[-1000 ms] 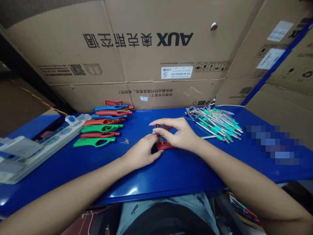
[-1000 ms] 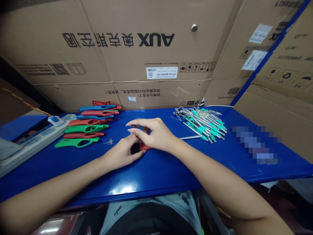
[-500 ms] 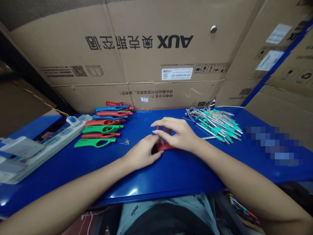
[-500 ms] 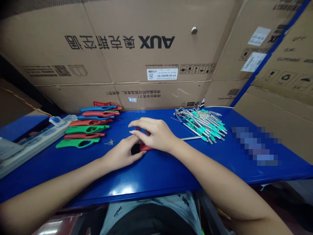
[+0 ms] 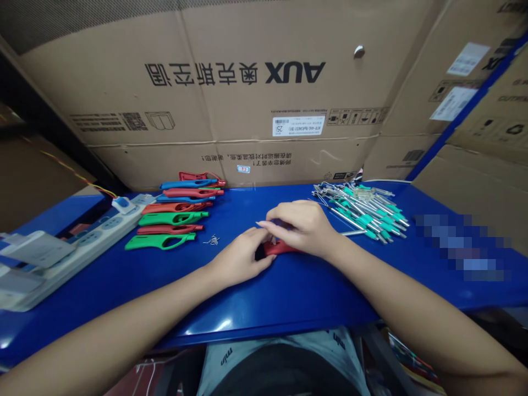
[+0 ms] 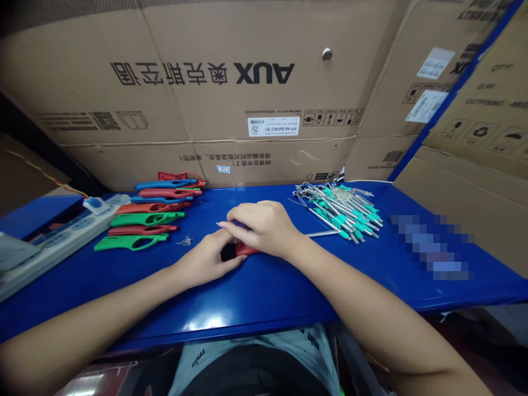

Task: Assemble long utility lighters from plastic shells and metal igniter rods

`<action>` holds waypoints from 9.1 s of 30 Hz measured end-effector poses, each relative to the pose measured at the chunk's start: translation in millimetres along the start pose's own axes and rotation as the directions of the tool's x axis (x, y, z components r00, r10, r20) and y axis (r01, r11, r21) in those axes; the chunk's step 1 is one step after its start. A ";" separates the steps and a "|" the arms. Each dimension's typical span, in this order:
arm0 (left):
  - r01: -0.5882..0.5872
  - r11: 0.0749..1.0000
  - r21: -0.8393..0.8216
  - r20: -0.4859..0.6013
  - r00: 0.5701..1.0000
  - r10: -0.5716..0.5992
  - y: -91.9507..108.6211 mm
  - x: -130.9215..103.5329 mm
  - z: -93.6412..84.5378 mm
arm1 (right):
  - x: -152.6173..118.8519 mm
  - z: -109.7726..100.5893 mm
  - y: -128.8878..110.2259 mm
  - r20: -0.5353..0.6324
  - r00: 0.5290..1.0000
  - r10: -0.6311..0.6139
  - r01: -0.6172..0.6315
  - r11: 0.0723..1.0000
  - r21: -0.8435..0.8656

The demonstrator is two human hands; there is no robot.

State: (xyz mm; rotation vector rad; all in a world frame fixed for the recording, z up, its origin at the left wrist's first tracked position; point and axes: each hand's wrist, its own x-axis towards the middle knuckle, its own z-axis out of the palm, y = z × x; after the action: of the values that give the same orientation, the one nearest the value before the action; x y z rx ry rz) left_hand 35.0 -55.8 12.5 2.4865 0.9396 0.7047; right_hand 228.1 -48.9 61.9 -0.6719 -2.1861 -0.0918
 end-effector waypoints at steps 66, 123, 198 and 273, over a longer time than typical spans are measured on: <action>0.483 0.626 0.612 -0.081 0.826 -0.557 -67.6 98.2 -64.4 | -71.9 -16.3 97.0 0.174 0.830 0.531 -0.497 0.844 -0.204; -0.020 0.820 0.572 -0.036 0.998 0.049 -0.8 54.1 -70.4 | -58.8 -7.9 53.0 -0.039 0.992 0.122 -0.126 0.986 -0.113; 0.087 0.996 0.027 -0.160 0.984 -0.081 -27.0 10.5 -11.0 | -50.9 -5.2 61.1 -0.055 0.976 0.210 -0.211 0.978 -0.003; -0.145 0.986 0.078 0.046 0.989 0.142 -21.4 6.0 -11.8 | -48.3 -53.8 84.4 0.174 0.377 0.910 -0.512 0.361 -0.779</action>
State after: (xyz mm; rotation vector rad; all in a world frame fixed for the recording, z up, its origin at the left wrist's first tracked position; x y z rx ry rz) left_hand 21.5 -34.6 12.9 2.6505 0.7950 0.6709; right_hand 332.4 -13.1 48.1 -2.3975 -2.0929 -0.1041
